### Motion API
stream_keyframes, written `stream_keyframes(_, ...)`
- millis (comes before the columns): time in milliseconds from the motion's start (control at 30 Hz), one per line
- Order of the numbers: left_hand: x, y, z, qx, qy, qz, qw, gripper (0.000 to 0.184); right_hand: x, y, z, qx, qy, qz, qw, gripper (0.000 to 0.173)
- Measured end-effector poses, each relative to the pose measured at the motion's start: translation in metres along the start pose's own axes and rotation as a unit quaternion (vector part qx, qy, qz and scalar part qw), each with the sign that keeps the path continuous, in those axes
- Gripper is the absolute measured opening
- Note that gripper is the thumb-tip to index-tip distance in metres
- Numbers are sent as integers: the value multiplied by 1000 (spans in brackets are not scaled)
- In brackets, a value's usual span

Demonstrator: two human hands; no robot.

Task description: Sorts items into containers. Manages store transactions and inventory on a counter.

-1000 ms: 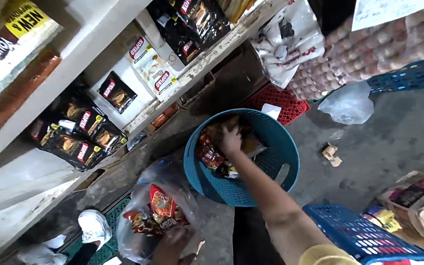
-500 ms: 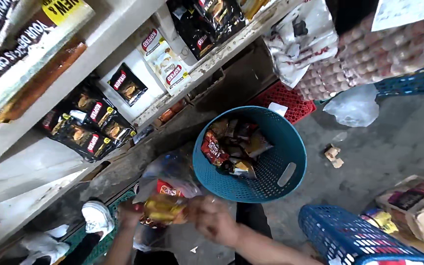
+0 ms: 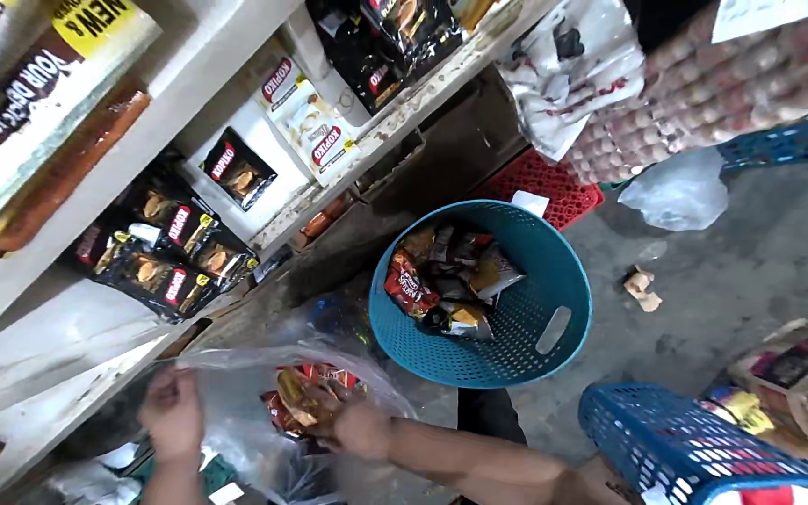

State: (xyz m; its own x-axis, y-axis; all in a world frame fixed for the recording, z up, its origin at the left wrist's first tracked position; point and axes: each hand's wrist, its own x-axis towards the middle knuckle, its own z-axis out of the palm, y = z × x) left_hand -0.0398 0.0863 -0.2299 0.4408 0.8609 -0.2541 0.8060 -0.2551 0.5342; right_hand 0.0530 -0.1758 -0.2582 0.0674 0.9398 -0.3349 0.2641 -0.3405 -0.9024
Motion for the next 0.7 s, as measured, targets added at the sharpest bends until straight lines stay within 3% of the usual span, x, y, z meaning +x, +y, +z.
stream_keyframes(67,4,26,-28,-35,-21,58,998,28,-2,3,-48,6,297,-68,952,12)
stream_keyframes(100,2,37,-36,-45,-49,69,995,22,1,21,-73,16,391,-33,920,13)
stream_keyframes(133,-1,46,-40,-59,-72,79,992,20,6,49,-95,18,422,65,904,17)
stream_keyframes(167,-5,50,-39,-75,-87,87,990,26,15,84,-111,35,387,193,901,28)
stream_keyframes(233,-17,48,-34,-88,-96,89,987,65,47,161,-116,51,223,392,891,72)
stream_keyframes(267,-25,40,-29,-73,-85,85,990,88,63,193,-108,45,143,433,889,94)
stream_keyframes(300,-37,26,-23,-54,-69,73,993,106,76,216,-100,35,97,447,889,102)
stream_keyframes(333,-54,10,-15,-43,-65,41,996,116,80,231,-97,29,96,445,890,99)
stream_keyframes(400,-99,-8,9,-56,-83,-101,990,112,69,243,-100,65,205,427,878,70)
stream_keyframes(467,-144,-7,38,-112,-93,-272,951,97,31,218,-107,167,360,375,838,47)
stream_keyframes(500,-159,-10,51,-147,-100,-314,933,94,7,191,-111,210,441,314,814,39)
stream_keyframes(567,-178,-4,70,-202,-89,-319,922,74,-42,125,-105,253,548,100,791,32)
stream_keyframes(633,-182,7,82,-222,-39,-275,934,45,-73,59,-90,254,485,-86,832,31)
stream_keyframes(700,-179,22,79,-251,-3,-227,941,40,-76,25,-80,206,337,-130,910,22)
